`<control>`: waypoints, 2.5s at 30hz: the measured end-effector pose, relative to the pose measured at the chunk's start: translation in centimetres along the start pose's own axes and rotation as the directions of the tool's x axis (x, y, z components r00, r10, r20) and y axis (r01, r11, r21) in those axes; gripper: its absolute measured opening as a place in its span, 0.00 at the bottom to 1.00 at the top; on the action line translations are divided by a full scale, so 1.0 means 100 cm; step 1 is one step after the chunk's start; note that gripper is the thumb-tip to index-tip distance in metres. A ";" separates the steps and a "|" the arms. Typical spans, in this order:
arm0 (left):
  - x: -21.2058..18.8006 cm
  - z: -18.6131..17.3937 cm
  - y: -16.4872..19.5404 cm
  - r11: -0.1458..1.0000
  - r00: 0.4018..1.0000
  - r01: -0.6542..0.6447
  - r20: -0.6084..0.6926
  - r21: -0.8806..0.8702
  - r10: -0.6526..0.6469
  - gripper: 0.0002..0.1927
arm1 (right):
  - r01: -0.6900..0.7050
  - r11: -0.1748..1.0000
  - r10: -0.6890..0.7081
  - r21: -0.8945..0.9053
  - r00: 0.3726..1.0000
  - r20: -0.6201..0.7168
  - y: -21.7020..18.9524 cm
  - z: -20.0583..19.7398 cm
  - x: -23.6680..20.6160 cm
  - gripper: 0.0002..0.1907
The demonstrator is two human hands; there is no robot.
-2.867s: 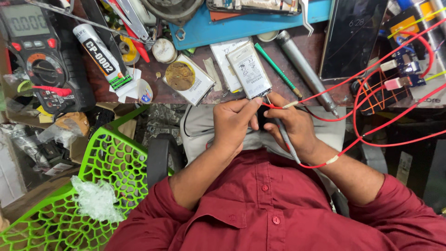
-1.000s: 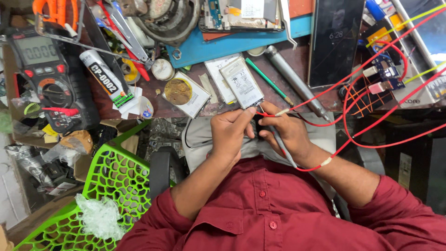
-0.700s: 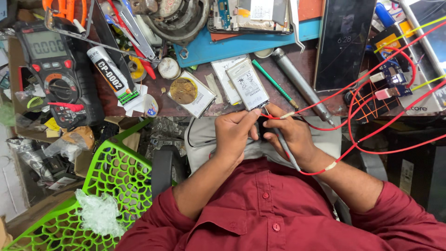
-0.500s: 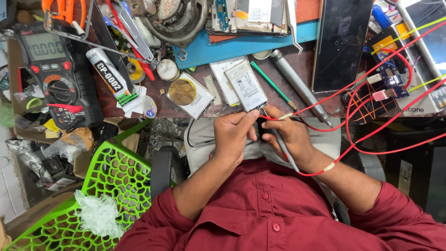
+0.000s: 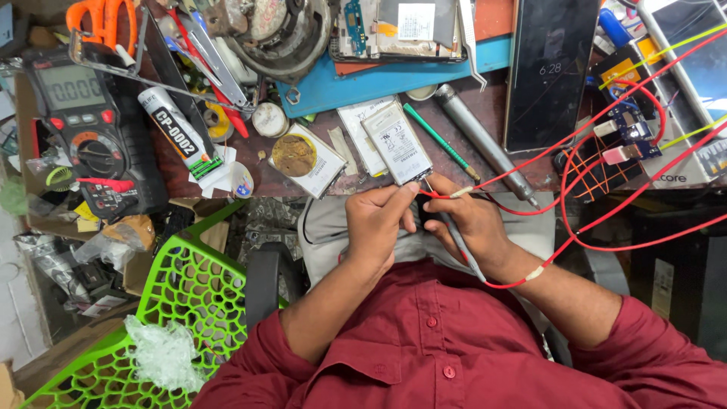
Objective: The person holds a lithium polymer battery and uses a soldering iron to apply heat to the battery terminals while maintaining contact with red and black wires. The hands remain steady throughout the clip, and the battery is not repositioned.
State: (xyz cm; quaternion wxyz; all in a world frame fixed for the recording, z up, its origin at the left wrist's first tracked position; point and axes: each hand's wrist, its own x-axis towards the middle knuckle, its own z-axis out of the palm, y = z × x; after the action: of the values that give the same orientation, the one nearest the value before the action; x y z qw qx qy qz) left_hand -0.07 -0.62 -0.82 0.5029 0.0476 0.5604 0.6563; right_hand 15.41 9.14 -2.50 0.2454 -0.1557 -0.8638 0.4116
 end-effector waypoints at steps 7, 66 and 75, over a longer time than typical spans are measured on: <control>-0.001 0.001 0.000 1.000 1.000 0.019 -0.002 0.016 -0.019 0.12 | -0.022 0.999 0.023 0.028 1.000 -0.008 -0.001 0.001 0.000 0.17; -0.001 0.001 0.006 1.000 1.000 0.000 0.016 0.011 0.000 0.12 | 0.000 1.000 0.000 0.007 1.000 -0.008 -0.001 0.000 0.002 0.18; 0.000 0.002 0.006 1.000 1.000 0.005 0.006 0.016 -0.005 0.12 | 0.004 1.000 -0.004 -0.003 1.000 -0.002 -0.007 -0.004 0.007 0.17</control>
State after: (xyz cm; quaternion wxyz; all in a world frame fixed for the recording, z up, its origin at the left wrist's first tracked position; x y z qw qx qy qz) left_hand -0.30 -0.45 -0.28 0.5060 0.0524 0.5643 0.6502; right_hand 15.01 9.28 -1.53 0.2468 -0.1549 -0.8644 0.4099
